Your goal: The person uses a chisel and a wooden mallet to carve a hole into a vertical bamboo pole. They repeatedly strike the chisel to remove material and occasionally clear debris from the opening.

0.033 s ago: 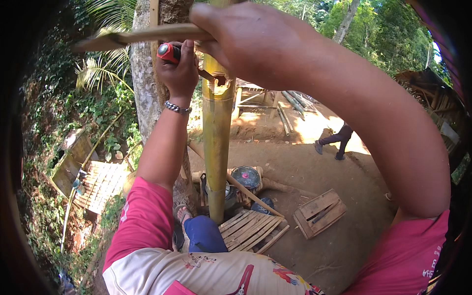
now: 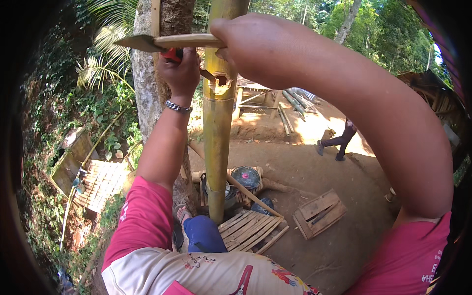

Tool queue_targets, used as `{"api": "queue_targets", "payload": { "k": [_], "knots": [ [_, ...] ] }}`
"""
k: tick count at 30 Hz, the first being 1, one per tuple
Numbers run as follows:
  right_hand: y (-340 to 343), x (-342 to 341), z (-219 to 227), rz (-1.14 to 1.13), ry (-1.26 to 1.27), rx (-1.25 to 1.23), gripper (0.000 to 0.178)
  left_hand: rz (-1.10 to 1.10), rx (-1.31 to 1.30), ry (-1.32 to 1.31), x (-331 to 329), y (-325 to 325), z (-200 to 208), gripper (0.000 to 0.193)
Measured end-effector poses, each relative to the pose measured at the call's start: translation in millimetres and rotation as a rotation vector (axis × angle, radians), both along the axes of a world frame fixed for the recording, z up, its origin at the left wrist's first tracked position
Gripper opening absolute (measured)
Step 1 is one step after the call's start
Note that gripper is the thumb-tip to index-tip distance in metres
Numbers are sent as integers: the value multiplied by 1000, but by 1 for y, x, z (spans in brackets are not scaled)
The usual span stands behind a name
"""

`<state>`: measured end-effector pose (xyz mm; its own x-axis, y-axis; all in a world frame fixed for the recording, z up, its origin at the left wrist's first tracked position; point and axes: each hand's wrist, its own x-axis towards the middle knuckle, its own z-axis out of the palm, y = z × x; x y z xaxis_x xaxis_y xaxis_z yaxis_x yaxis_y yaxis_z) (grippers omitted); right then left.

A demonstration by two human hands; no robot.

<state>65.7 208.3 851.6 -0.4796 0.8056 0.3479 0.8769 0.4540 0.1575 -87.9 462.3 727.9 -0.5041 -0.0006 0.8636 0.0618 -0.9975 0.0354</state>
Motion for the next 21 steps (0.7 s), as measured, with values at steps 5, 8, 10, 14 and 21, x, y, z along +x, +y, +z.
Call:
{"api": "queue_targets", "payload": {
  "k": [5, 8, 10, 14, 21],
  "knots": [
    [27, 7, -7, 505, 106, 380, 23, -29, 84, -2, 3, -1, 2, 16],
    [9, 4, -9, 242, -7, 288, 22, 19, 56, -2, -1, 6, 5, 16],
    [16, 5, -10, 285, 8, 391, 20, 7, 43, -3, 1, 3, 8, 16],
    [43, 2, -4, 652, 54, 612, 19, -3, 42, 5, -3, 0, 8, 17],
    [18, -12, 3, 194, 38, 390, 21, -51, -5, -3, 2, -8, 10, 21]
  ]
}}
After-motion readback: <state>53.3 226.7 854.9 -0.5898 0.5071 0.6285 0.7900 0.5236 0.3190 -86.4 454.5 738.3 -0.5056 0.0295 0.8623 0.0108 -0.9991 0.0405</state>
